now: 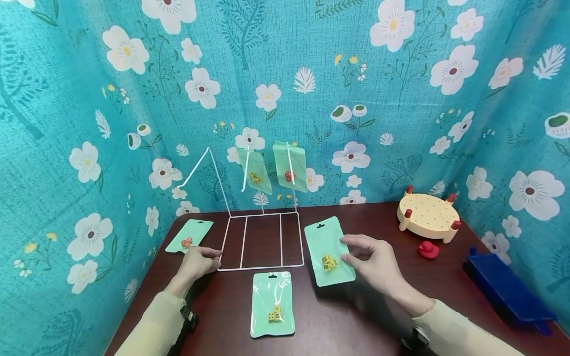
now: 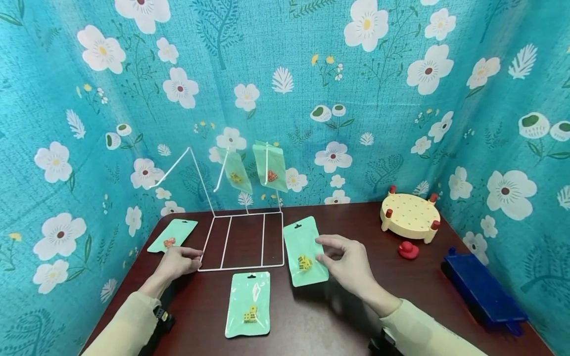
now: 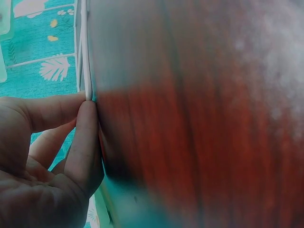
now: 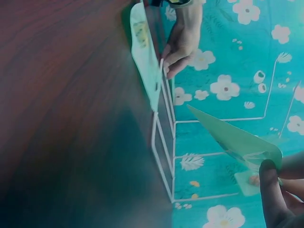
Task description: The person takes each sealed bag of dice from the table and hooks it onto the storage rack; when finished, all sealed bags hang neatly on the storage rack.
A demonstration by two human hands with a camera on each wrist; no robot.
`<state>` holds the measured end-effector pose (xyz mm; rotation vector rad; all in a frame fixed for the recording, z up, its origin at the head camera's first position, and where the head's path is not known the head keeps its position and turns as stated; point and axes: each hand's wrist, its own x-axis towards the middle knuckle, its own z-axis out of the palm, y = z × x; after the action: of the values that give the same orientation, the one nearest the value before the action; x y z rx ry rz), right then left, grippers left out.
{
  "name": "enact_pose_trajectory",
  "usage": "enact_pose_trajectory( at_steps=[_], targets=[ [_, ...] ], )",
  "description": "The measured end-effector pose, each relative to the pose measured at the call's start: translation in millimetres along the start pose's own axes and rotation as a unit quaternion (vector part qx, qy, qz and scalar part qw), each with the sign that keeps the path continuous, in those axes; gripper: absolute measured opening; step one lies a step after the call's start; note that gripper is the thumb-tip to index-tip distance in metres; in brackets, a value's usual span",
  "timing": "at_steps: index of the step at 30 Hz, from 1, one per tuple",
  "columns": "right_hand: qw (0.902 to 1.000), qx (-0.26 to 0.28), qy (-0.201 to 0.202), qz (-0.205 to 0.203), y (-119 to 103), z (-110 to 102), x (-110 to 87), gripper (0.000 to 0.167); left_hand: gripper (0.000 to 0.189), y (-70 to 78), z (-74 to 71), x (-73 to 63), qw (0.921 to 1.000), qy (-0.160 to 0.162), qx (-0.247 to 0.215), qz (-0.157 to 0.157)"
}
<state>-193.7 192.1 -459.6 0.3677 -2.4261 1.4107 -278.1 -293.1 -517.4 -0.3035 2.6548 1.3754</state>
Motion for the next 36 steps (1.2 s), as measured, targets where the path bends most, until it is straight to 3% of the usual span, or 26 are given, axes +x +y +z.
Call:
enact_pose_trajectory(
  at_steps=[12,24,36],
  targets=[
    [0.9962,0.06,0.01,-0.063,-24,16,8.3,0.042,0.034,1.5,-0.8,1.8,0.9999,0.004,0.01,-0.004],
    [0.985,0.106,0.006,-0.136,-47,36,18.3,0.041,0.034,-1.5,0.7,2.8,1.0,0.005,0.006,-0.003],
    [0.9771,0.147,0.007,-0.154,-65,60,30.1,0.039,0.033,-0.2,0.2,1.6,0.9999,0.0,0.001,-0.011]
  ],
)
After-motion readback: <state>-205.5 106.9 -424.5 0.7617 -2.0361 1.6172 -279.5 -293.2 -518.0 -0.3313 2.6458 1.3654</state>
